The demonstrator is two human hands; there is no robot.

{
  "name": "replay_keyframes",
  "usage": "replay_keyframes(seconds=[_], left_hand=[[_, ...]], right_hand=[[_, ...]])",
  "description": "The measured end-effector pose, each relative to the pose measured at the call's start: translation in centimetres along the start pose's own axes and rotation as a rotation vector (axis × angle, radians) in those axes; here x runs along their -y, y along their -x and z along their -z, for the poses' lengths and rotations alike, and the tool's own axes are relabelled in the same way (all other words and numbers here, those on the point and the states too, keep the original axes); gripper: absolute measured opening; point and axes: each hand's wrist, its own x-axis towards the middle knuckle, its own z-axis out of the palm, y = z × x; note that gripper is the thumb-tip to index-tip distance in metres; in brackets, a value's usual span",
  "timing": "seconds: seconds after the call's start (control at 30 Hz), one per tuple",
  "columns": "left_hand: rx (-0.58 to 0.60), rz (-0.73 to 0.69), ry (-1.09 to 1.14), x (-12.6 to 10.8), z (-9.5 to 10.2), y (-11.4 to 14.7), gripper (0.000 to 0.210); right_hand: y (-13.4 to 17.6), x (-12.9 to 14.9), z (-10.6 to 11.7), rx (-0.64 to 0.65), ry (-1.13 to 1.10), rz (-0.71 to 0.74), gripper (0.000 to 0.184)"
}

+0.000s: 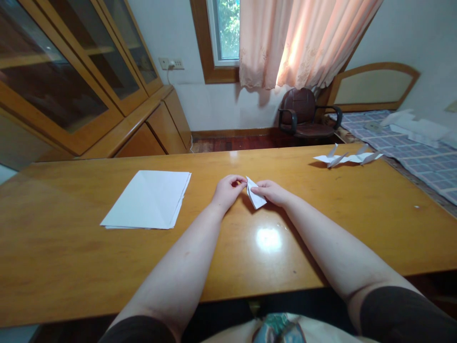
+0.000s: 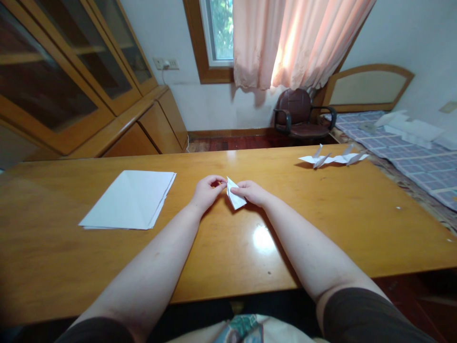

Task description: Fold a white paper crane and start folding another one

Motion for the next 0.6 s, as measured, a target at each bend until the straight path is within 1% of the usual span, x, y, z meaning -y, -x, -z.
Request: replay_keyframes(seconds=[0.13, 0.27, 0.43, 0.5, 0.6], left_hand=[[-0.015, -0.006, -0.033, 0.1, 0.0, 0.0, 0.008], [-0.035, 0.031, 0.002, 0.1, -0.2, 0.2, 0.007], [0.000, 0.061, 0.031, -0.3, -0.5, 0.3, 0.012], [0.013, 0.056, 0.029, -0.4, -0.5, 0.4, 0.013], [0.025, 0.056, 0.026, -0.3, -0.5, 0.4, 0.014]], right_hand=[[0.0, 0.1, -0.6, -0.087, -0.022, 0.027, 0.039], [0.0, 0.4, -1.3, -0.102, -0.109, 0.039, 0.043], [-0.1, 0.6, -1.8, -0.182, -0.161, 0.035, 0.044], [-0.1, 0.6, -1.8, -0.213, -0.149, 0.044, 0.043], [-0.2, 0.6, -1.7, -0.271, -0.055, 0.079, 0.041]])
